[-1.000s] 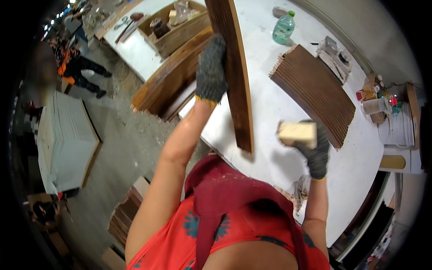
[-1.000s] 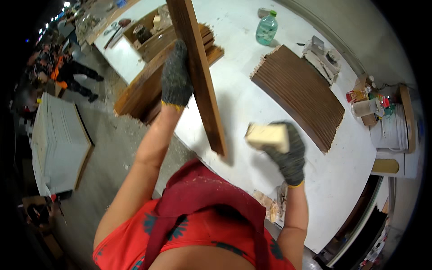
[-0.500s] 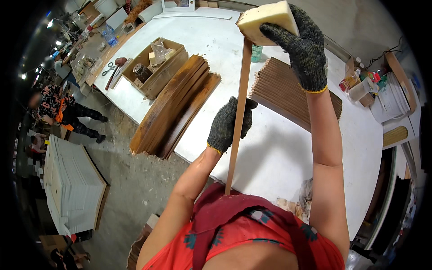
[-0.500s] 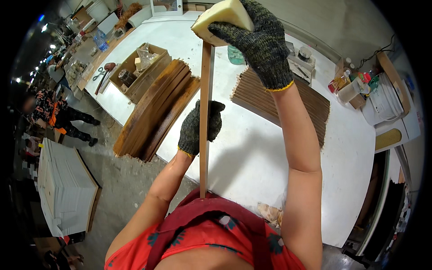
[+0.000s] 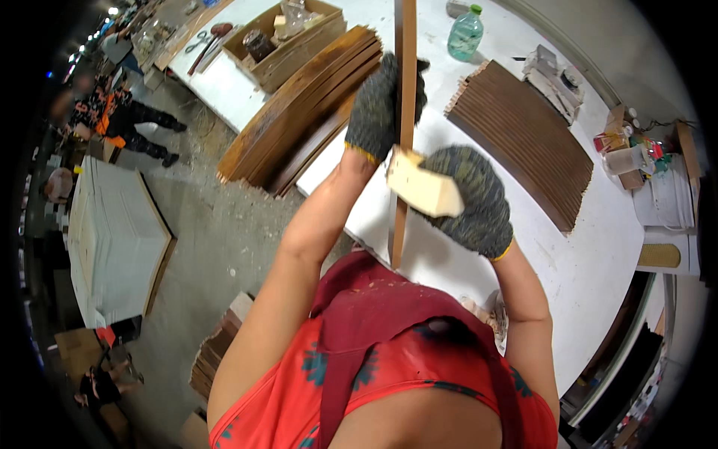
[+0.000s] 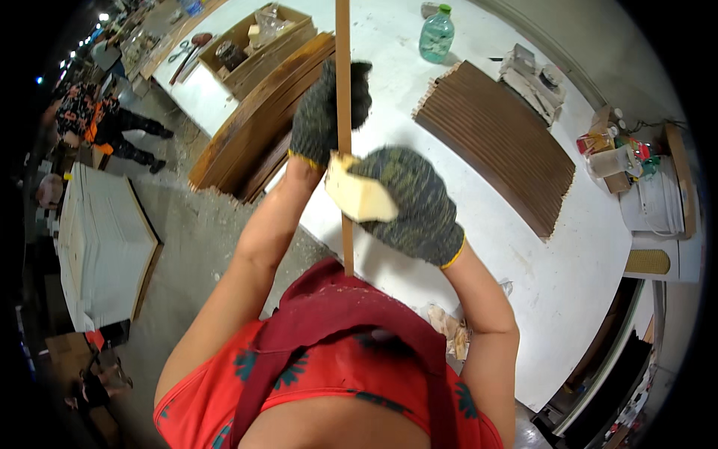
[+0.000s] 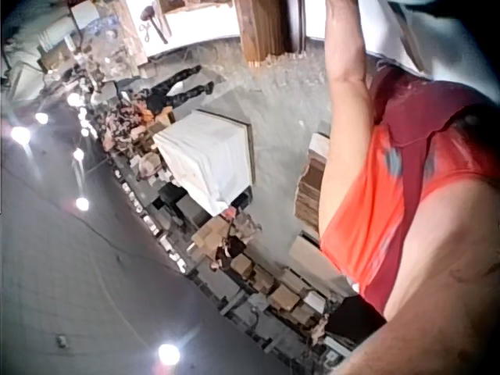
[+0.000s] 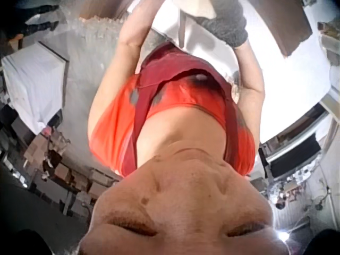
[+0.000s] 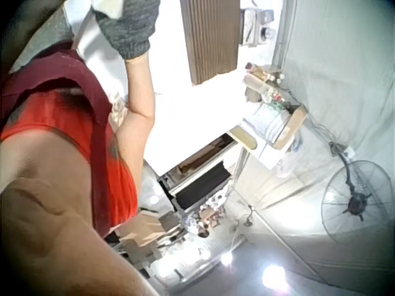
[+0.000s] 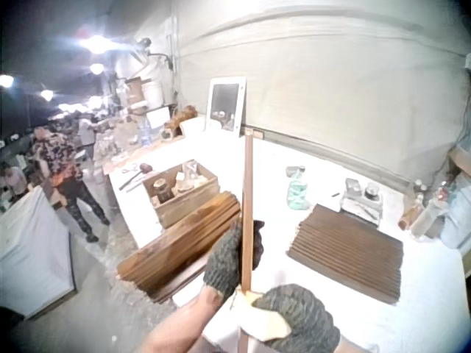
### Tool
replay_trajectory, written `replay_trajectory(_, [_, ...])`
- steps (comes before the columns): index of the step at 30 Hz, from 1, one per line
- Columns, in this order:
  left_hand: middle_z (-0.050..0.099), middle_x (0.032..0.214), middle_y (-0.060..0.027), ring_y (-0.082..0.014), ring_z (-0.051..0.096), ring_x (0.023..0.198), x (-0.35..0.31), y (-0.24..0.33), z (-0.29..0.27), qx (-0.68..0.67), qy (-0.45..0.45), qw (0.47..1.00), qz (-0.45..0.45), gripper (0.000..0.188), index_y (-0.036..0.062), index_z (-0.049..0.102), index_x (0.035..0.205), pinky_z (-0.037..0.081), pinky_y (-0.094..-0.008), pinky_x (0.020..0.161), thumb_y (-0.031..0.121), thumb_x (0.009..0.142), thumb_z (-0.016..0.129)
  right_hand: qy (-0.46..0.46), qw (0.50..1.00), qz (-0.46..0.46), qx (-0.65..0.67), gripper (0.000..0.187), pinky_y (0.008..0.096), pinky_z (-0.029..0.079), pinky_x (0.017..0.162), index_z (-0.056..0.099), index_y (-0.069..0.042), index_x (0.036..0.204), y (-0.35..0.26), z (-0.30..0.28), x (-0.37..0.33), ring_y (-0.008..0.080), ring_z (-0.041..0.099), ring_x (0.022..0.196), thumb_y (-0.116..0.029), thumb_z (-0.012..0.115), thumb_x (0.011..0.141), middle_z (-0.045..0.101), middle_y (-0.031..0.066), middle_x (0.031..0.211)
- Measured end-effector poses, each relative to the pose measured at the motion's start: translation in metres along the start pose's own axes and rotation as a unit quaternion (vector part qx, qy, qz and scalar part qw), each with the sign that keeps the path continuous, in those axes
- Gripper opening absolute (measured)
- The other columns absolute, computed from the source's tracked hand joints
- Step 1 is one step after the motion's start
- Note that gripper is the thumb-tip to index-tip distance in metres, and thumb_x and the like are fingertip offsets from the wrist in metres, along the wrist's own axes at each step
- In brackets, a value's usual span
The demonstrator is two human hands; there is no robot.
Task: The person polishes wooden planks one by one with a sponge, wiping both the flat surfaces and the narrow edges before setting them aside in a stack.
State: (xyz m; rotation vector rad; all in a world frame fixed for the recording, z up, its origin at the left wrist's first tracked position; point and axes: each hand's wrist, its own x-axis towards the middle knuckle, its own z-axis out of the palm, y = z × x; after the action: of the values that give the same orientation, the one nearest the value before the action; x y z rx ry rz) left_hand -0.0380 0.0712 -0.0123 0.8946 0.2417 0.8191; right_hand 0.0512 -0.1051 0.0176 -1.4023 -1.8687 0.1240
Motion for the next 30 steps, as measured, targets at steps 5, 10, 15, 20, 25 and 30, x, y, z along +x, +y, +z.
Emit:
replay_trajectory(5, [0.054,0.067,-0.0061,-0.0157,0.054,0.056,0.017,0.015,-0.023,-0.048,0.092,0.993,0.065,0.039,-0.0021,0.055,0.096,0.046,-0.0258,0.049,0.036,0.091,0.047,-0.055,0.993,0.049,0.09,0.05,0.0376,0.045,0.081,0.059,-0.01,0.098,-0.007,0.026,-0.054,0.0287,0.058,0.088,-0.021,0.082,0.055,0.061,0.0079,0.093])
replay_trajectory(10, [0.059,0.084,-0.0127,-0.0233,0.058,0.073,0.032,0.023,-0.05,-0.125,0.072,0.986,0.086,0.033,-0.0014,0.056,0.1,0.05,-0.035,0.058,0.03,0.089,0.052,-0.093,0.977,0.144,0.13,0.047,0.0346,0.046,0.082,0.061,-0.006,0.094,-0.005,0.013,-0.094,0.0256,0.058,0.086,-0.026,0.081,0.057,0.061,0.0103,0.09])
replay_trajectory(15, [0.058,0.096,-0.0119,-0.0266,0.056,0.092,0.032,0.034,-0.043,-0.201,0.041,0.978,0.022,0.033,0.0051,0.053,0.108,0.05,-0.0495,0.077,0.032,0.089,0.051,0.22,0.815,0.329,0.422,0.066,0.0332,0.046,0.084,0.05,0.0,0.112,0.017,-0.001,-0.127,0.0198,0.056,0.093,-0.03,0.08,0.062,0.058,0.0093,0.102])
replay_trajectory(20, [0.059,0.1,-0.0099,-0.0248,0.057,0.094,0.034,0.007,-0.03,-0.214,0.031,0.975,0.052,0.032,0.0062,0.051,0.115,0.05,-0.0457,0.079,0.012,0.084,0.056,0.421,0.534,0.297,0.67,0.053,0.0427,0.029,0.103,0.039,-0.006,0.126,0.021,0.007,-0.138,0.029,0.043,0.116,-0.036,0.051,0.084,0.048,0.0115,0.121])
replay_trajectory(25, [0.058,0.101,-0.0129,-0.0261,0.059,0.089,0.036,-0.001,-0.041,-0.165,0.027,0.984,0.06,0.036,0.0013,0.048,0.118,0.051,-0.0399,0.079,0.005,0.083,0.055,0.367,0.586,0.247,0.679,0.057,0.0411,0.039,0.091,0.044,-0.005,0.119,0.023,0.032,-0.124,0.028,0.048,0.101,-0.049,0.047,0.084,0.05,0.0138,0.111])
replay_trajectory(30, [0.049,0.107,-0.0238,-0.0361,0.055,0.1,0.018,-0.033,-0.013,-0.229,0.045,0.972,-0.021,0.049,-0.0087,0.034,0.12,0.052,-0.0517,0.082,0.005,0.079,0.056,0.401,0.434,0.184,0.785,0.055,0.0417,0.04,0.085,0.046,-0.005,0.113,0.021,0.042,-0.116,0.0271,0.048,0.092,-0.052,0.04,0.086,0.05,0.0139,0.105])
